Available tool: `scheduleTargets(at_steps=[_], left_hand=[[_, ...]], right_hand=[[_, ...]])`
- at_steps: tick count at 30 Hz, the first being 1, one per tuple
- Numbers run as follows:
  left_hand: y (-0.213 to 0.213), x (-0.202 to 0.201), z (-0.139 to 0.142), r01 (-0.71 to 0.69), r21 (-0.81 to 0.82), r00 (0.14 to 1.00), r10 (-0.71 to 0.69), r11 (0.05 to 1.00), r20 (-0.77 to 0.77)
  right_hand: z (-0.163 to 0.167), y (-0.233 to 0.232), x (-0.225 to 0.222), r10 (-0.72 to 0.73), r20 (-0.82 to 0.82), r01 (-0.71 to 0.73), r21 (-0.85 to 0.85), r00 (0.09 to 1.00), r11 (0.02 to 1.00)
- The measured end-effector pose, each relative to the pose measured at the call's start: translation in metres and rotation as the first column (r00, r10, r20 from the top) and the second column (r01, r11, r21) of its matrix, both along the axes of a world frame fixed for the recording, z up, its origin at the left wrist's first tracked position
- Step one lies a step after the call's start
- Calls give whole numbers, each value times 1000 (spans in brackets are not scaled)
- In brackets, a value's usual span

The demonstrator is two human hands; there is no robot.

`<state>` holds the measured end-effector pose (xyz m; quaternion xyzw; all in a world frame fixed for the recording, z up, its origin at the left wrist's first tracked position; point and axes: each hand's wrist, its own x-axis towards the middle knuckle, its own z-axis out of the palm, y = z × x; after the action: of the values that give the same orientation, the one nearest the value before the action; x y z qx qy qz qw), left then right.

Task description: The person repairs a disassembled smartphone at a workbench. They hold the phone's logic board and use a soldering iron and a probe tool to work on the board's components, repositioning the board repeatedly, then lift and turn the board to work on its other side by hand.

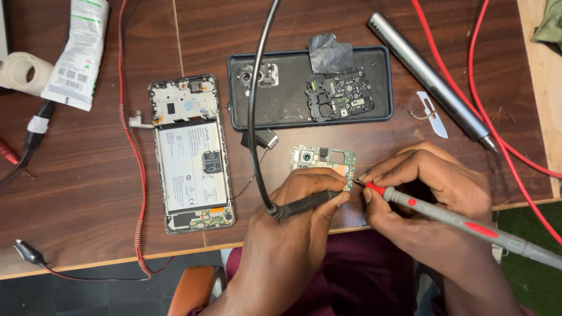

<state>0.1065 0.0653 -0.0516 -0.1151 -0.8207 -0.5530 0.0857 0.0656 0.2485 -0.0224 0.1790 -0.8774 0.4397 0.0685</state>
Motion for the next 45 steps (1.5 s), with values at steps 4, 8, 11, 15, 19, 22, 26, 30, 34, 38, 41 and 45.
scheduleTargets(at_steps=[4, 8, 11, 15, 19, 22, 26, 30, 34, 38, 41, 45], left_hand=[[5, -1, 1, -37, 22, 999, 37, 999, -8], [9, -6, 4, -66, 39, 997, 65, 997, 28], [11, -8, 5, -79, 7, 996, 78, 997, 42], [11, -10, 6, -82, -12, 994, 83, 997, 75], [11, -13, 5, -86, -7, 995, 86, 996, 45], [12, -15, 5, -99, -1, 994, 99, 995, 56], [12, -16, 4, -105, 18, 992, 103, 994, 66], [12, -15, 2, -106, 8, 993, 106, 994, 54], [11, -14, 3, -95, 29, 995, 94, 995, 31], [11, -16, 4, -106, 69, 993, 102, 992, 52], [11, -15, 3, -122, 66, 991, 118, 990, 68], [10, -15, 3, -113, 78, 991, 106, 991, 82]], right_hand=[[-4, 1, 2, -27, 49, 29, -46, 998, 998], [-4, 2, 1, -44, 75, 48, -50, 996, 998], [-5, 2, 2, -32, 64, 36, -62, 997, 997], [-7, 3, 5, -36, 46, 38, -44, 998, 998], [-8, 4, 5, -23, 47, 27, -76, 999, 997], [-7, 4, 6, -30, 68, 36, -88, 997, 996], [-8, 4, 5, -33, 105, 45, -117, 994, 992], [-1, 8, -2, 38, 182, -4, -188, 983, 982], [5, 18, -16, 46, 351, 13, -163, 935, 986], [-5, 21, -20, 48, 183, -33, -88, 982, 996], [-15, 27, -12, 38, 267, 29, -241, 963, 970], [-27, 37, -7, 91, 365, 74, -415, 927, 907]])
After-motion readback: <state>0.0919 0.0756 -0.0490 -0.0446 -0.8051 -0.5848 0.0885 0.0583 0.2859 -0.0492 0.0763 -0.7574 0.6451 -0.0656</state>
